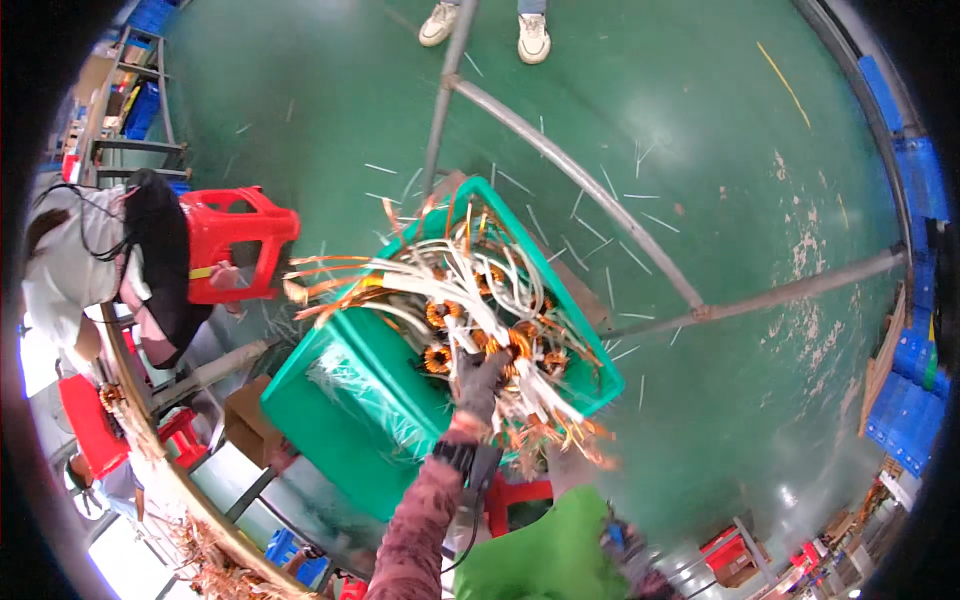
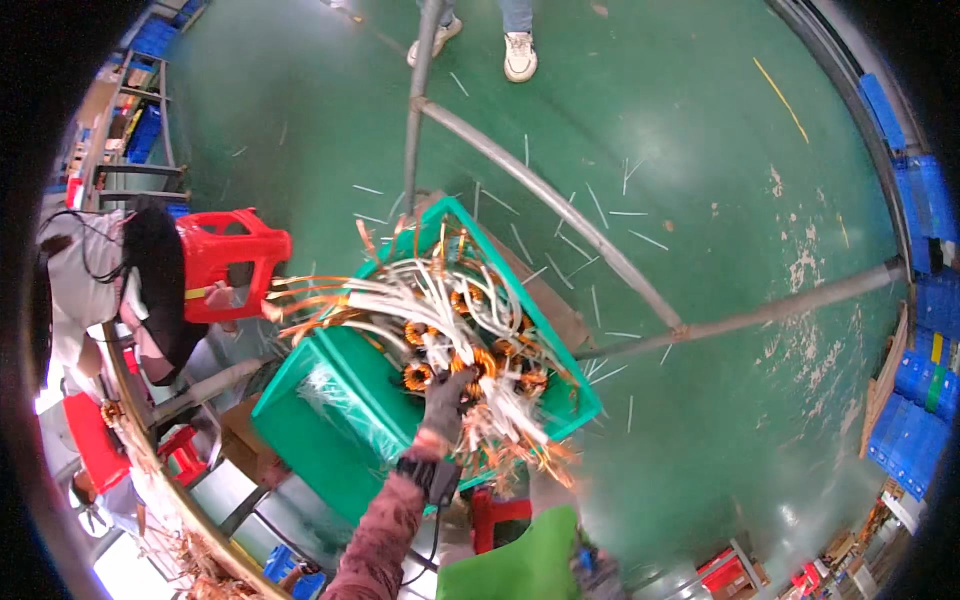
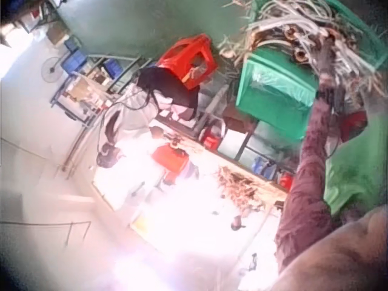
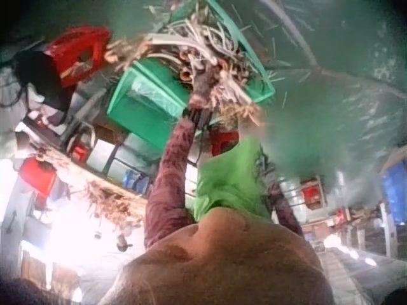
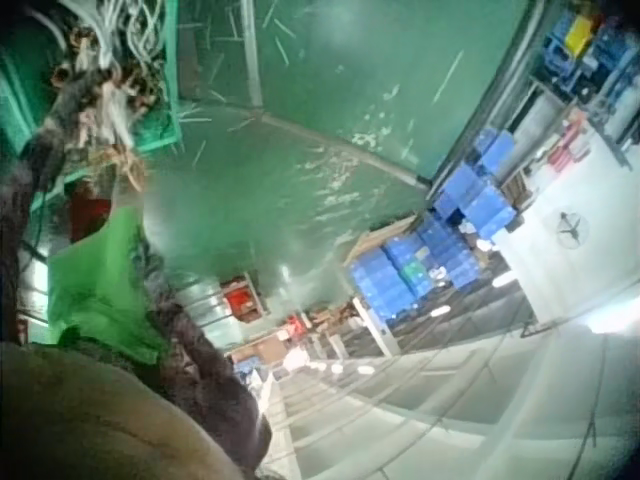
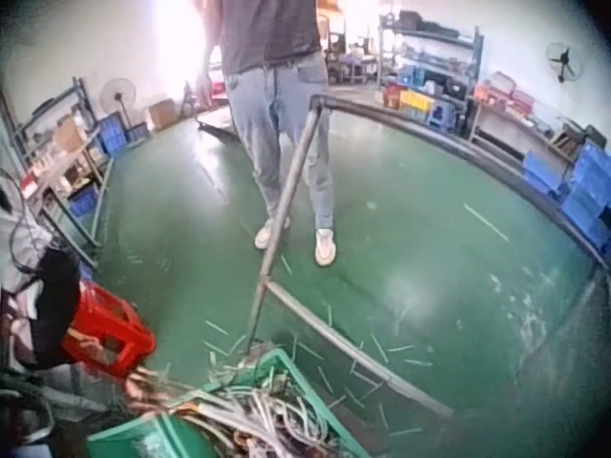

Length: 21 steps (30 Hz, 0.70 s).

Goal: Assembling motor stators by securing copper windings with white plastic cable ties using pliers.

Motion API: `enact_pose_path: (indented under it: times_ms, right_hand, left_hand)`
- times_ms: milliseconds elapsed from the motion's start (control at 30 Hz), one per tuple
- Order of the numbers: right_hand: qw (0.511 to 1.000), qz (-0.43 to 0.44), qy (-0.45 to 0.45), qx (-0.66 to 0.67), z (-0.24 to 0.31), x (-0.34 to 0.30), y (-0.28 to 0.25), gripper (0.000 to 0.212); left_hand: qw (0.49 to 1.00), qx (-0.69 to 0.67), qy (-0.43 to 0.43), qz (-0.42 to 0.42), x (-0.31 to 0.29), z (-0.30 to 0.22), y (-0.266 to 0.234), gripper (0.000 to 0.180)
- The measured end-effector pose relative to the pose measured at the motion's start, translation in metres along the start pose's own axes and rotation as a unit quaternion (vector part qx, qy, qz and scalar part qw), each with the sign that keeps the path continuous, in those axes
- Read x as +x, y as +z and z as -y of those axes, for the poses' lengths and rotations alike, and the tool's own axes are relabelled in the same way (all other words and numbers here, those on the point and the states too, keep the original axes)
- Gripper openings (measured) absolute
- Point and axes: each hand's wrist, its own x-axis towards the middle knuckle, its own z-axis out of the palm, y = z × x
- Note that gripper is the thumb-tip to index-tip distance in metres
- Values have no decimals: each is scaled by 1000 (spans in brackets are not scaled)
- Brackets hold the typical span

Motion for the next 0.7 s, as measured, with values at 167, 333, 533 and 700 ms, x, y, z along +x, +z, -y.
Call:
enact_pose_path:
  times_ms: [167, 333, 533, 700]
  right_hand:
    - [969, 154, -107, -162, 38, -44, 146, 44]
    - [427, 63, -361, -827, -15, -102, 310, 48]
    - [203, 251, -407, -855, -148, -162, 368, 54]
    - [168, 367, -432, -807, -217, -197, 384, 54]
  left_hand:
    - [980, -5, 181, 87, -139, 13, -120, 47]
    - [945, 75, 285, 142, -271, 9, -230, 58]
    - [901, 153, 406, 24, -394, 30, -334, 64]
    - [919, 29, 392, -1, -455, 56, -383, 60]
